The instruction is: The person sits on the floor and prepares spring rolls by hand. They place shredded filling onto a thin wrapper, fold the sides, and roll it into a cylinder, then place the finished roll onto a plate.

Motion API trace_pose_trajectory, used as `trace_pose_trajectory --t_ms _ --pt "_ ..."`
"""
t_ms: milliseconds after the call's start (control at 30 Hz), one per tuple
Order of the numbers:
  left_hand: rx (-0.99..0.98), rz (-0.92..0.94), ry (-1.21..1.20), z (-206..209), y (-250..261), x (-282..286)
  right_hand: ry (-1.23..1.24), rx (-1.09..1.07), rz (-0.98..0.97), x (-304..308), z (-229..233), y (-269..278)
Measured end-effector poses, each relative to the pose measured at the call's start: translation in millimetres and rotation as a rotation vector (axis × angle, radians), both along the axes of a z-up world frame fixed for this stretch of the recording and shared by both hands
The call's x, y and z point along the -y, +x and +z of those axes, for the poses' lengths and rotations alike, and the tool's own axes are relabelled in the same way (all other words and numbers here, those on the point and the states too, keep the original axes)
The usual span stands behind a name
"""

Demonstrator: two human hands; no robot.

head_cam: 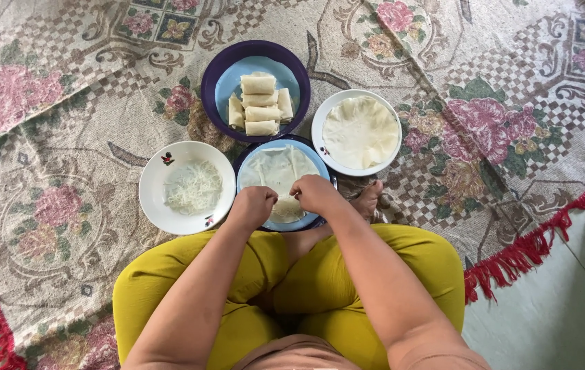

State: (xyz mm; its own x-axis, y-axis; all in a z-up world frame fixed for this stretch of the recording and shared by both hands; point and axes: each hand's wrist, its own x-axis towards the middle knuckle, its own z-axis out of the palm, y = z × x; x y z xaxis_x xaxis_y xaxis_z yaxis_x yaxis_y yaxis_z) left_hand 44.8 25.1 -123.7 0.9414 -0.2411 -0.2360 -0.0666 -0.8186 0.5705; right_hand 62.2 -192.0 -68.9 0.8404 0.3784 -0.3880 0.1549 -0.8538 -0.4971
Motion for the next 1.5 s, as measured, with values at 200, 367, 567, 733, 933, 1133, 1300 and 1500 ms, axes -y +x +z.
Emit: trace_pose_trajectory --t_ms 200,367,567,733,933,1133,1300,1500 --pt "-0.013 0.083 0.068 45.0 6.1 -6.3 0.006 0.032 0.045 -8.5 31.5 -3.7" --pt "-0.040 0.115 0.126 43.0 9.9 -17.9 0.034 0.060 0.056 -18.8 28.2 -14.5" --pt "-0.065 0.083 0.413 40.0 13.5 -28.3 0.046 0.107 0.089 -23.1 10.5 -18.7" --pt "-0.194 0.133 0.487 45.0 16.4 -24.9 -0.023 0.127 0.177 -26.9 2.2 -25.9" --pt "-0.233 0.198 0.384 34.3 22.2 -38.1 -0.015 0.190 0.169 -30.5 -8.3 -37.2" --pt "-0.362 0.417 -0.057 59.0 16.2 -39.9 -0.103 0.106 0.228 -34.4 20.8 -50.6" --pt "-0.377 0.375 -0.212 115.3 4.8 -19.6 -0.156 0.192 0.245 -36.9 39.9 -56.1" --pt "-0.326 0.299 -0.262 85.7 5.4 -9.0 -0.114 0.179 0.199 -34.2 35.6 -53.3"
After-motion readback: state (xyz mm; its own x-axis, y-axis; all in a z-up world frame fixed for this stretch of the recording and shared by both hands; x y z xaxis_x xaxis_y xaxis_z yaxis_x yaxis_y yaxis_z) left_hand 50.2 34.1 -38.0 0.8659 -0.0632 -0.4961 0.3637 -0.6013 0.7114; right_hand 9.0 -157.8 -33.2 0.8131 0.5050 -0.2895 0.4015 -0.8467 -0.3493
